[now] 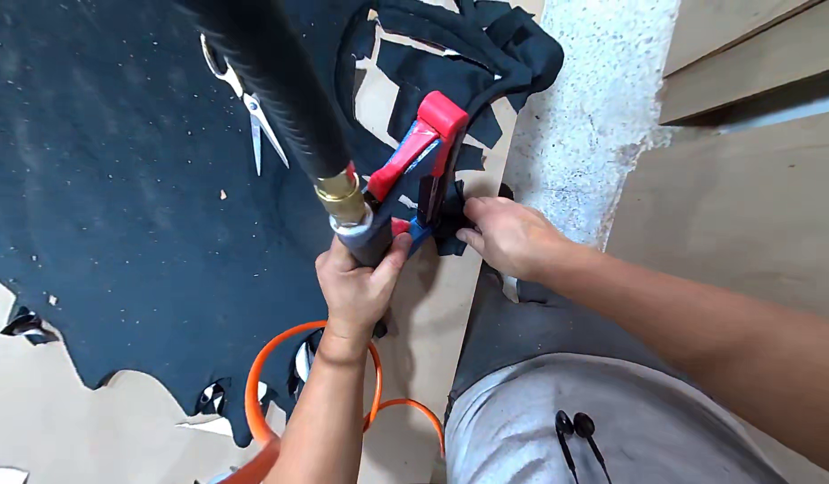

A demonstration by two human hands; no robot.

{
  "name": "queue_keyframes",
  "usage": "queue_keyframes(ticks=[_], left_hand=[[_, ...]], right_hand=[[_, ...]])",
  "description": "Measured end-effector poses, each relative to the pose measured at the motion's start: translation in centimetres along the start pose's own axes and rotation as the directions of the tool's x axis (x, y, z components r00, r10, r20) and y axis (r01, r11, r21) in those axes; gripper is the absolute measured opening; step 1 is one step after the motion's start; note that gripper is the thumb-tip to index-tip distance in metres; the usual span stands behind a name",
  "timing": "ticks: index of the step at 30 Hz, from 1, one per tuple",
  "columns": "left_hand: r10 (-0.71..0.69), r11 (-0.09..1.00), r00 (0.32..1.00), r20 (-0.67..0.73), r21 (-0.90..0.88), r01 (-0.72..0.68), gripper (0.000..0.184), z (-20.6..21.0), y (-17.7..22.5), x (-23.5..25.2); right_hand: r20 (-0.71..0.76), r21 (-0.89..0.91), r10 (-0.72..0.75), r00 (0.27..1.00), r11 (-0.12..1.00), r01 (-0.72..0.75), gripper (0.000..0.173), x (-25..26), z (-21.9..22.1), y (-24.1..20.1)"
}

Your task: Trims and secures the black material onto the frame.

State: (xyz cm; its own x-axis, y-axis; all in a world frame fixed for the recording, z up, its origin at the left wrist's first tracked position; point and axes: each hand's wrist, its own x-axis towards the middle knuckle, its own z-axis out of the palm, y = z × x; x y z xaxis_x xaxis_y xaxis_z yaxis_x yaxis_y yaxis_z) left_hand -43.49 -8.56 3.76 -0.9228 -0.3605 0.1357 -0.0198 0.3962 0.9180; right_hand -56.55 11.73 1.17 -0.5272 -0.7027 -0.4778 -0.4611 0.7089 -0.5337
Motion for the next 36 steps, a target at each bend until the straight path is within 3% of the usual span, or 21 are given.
queue_keyframes(ticks=[10,13,17,21,26,29,32,36], left_hand=[[0.011,0.985,0.998,0.063,0.174,-0.022,0.031,0.7,2.1,0.7],[-0.07,0.944,0.992,0.109,0.328,0.031,0.029,1.1,4.6,1.6],[-0.062,0.875,0.988,0.144,0.484,-0.016,0.026,1.8,5.3,3.2],[-0.127,0.853,0.982,0.138,0.521,0.037,0.028,2.3,5.8,3.7],[-0.065,0.84,0.991,0.113,0.542,-0.007,0.028,3.3,5.5,3.2],[0.01,0.863,0.998,0.063,0.504,-0.04,0.028,3.4,4.6,1.9],[-0.028,0.946,0.998,0.056,0.324,0.008,0.027,1.8,4.1,1.2],[-0.025,0.994,0.995,-0.1,0.101,0.035,0.026,-1.7,1.6,-1.3]], right_hand=[[-0.091,0.001,-0.066,0.994,0.998,0.066,0.027,0.1,0.9,0.6],[-0.066,0.04,-0.073,0.995,0.996,0.076,0.025,-0.4,0.1,0.2],[-0.115,0.05,-0.096,0.989,0.993,0.103,0.026,0.2,1.1,1.0],[-0.087,0.072,-0.082,0.993,0.993,0.089,0.026,0.7,1.7,1.0],[-0.182,0.035,-0.141,0.973,0.988,0.15,0.023,0.2,1.8,1.4],[-0.208,0.03,-0.19,0.959,0.979,0.201,0.023,0.2,1.8,2.0],[-0.194,0.051,-0.171,0.966,0.982,0.183,0.024,-0.4,0.8,1.3],[-0.039,0.092,-0.009,0.999,0.996,0.012,0.034,-0.2,0.0,0.2]])
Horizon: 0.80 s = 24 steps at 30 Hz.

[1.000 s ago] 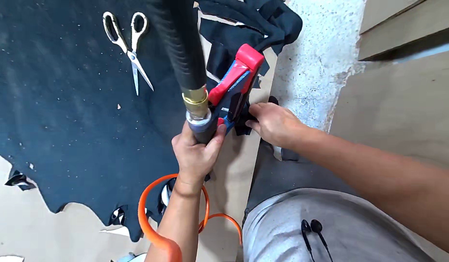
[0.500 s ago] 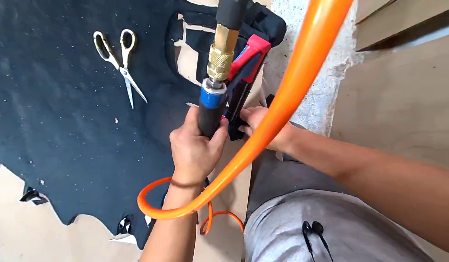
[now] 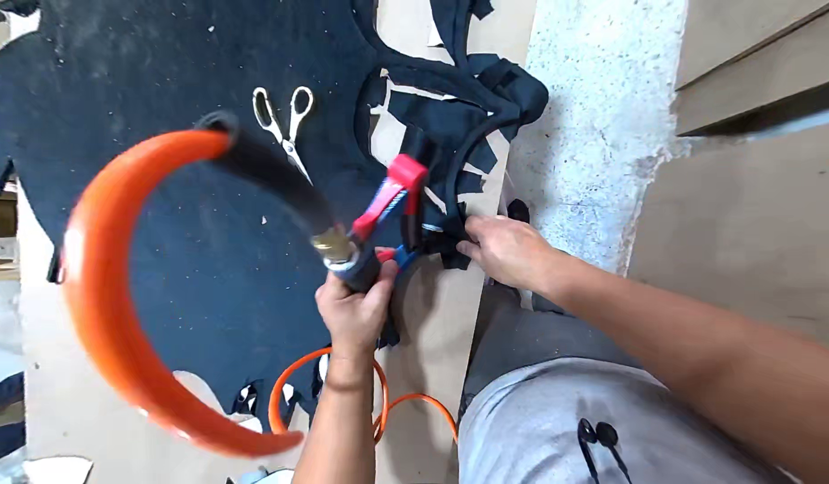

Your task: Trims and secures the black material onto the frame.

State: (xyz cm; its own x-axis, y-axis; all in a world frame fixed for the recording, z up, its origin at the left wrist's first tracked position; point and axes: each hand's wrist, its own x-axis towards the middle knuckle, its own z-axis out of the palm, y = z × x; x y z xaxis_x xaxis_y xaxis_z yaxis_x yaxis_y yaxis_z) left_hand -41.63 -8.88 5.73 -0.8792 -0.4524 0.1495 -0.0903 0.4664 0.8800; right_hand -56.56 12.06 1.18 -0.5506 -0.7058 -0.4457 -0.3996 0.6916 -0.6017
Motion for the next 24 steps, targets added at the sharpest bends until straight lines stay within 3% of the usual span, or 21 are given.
queue_keyframes(ticks=[7,16,24], left_hand=[[-0.035,0.978,0.988,-0.149,-0.208,0.003,0.019,-1.1,-3.3,0.4],[0.096,0.982,0.994,-0.05,-0.158,-0.103,0.023,1.0,-4.3,3.4],[0.101,0.969,0.995,-0.01,-0.225,-0.1,0.021,1.5,-5.1,3.0]], right_hand=[[0.015,-0.212,0.197,0.98,0.959,-0.19,0.054,2.4,-0.9,-3.0],[-0.03,-0.278,0.32,0.947,0.907,-0.316,0.081,4.3,-1.4,-4.3],[0.044,-0.326,0.168,0.985,0.934,-0.145,0.071,4.0,-1.3,-2.6]])
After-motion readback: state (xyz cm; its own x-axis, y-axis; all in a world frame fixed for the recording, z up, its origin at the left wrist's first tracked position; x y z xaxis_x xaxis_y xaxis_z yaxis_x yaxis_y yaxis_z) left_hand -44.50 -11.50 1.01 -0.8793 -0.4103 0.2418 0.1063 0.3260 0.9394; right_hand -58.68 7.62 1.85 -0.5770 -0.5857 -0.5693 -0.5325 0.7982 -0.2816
